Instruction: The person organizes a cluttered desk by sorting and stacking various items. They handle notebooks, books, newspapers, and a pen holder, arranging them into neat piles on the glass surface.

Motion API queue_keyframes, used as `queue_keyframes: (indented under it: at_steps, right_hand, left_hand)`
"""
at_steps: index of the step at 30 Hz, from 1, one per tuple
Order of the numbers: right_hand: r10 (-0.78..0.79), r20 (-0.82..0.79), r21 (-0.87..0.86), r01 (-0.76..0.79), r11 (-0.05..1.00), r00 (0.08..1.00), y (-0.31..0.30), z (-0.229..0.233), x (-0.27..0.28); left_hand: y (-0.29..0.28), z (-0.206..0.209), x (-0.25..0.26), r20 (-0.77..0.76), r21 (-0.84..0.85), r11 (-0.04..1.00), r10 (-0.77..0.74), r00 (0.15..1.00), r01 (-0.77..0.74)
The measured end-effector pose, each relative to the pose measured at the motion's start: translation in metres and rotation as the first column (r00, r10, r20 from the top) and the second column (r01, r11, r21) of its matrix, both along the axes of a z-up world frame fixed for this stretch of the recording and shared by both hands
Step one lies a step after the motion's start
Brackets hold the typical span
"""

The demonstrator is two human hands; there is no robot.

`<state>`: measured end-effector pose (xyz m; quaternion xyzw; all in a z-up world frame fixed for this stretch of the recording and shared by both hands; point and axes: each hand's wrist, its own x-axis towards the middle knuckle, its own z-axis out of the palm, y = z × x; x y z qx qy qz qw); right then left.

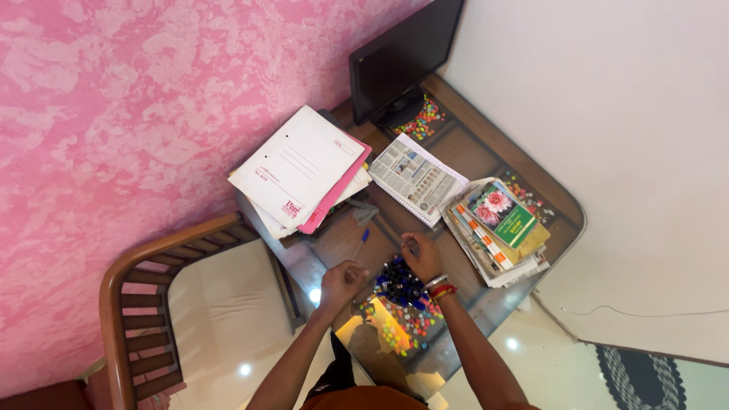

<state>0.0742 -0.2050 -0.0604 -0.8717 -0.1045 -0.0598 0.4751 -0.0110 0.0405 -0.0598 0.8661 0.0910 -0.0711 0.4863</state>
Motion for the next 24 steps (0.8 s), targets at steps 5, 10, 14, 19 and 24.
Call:
queue_keyframes:
  at_steps: [5,10,14,19,24]
  right_hand:
    - [0.054,-0.143,0.071,-0.045,0.996,0.988,0.009,-0.033,0.036]
    - [0.031,-0.199,0.117,-0.008,0.993,0.979,0.001,-0.052,0.034]
    - [0.003,-0.238,0.108,0.023,0.994,0.971,-0.021,-0.05,0.021]
    - [-0.047,-0.209,0.197,0.089,0.976,0.977,-0.035,-0.018,0.004]
    - [-0.055,-0.33,0.277,0.152,0.949,0.943,-0.032,0.023,-0.02]
  left_hand:
    - [0.021,-0.075,0.028,0.042,0.104,0.991,0.08,0.996,-0.084]
    - [0.023,-0.099,0.049,-0.149,0.32,0.942,-0.057,0.987,0.103]
    - [0.016,-0.089,0.057,-0.084,0.327,0.944,-0.023,0.996,0.049]
    - [-0.002,-0.038,0.06,0.166,-0.109,0.993,0.072,0.984,-0.054]
    - [-0.044,0.027,0.056,0.309,-0.236,0.943,-0.155,0.938,0.233]
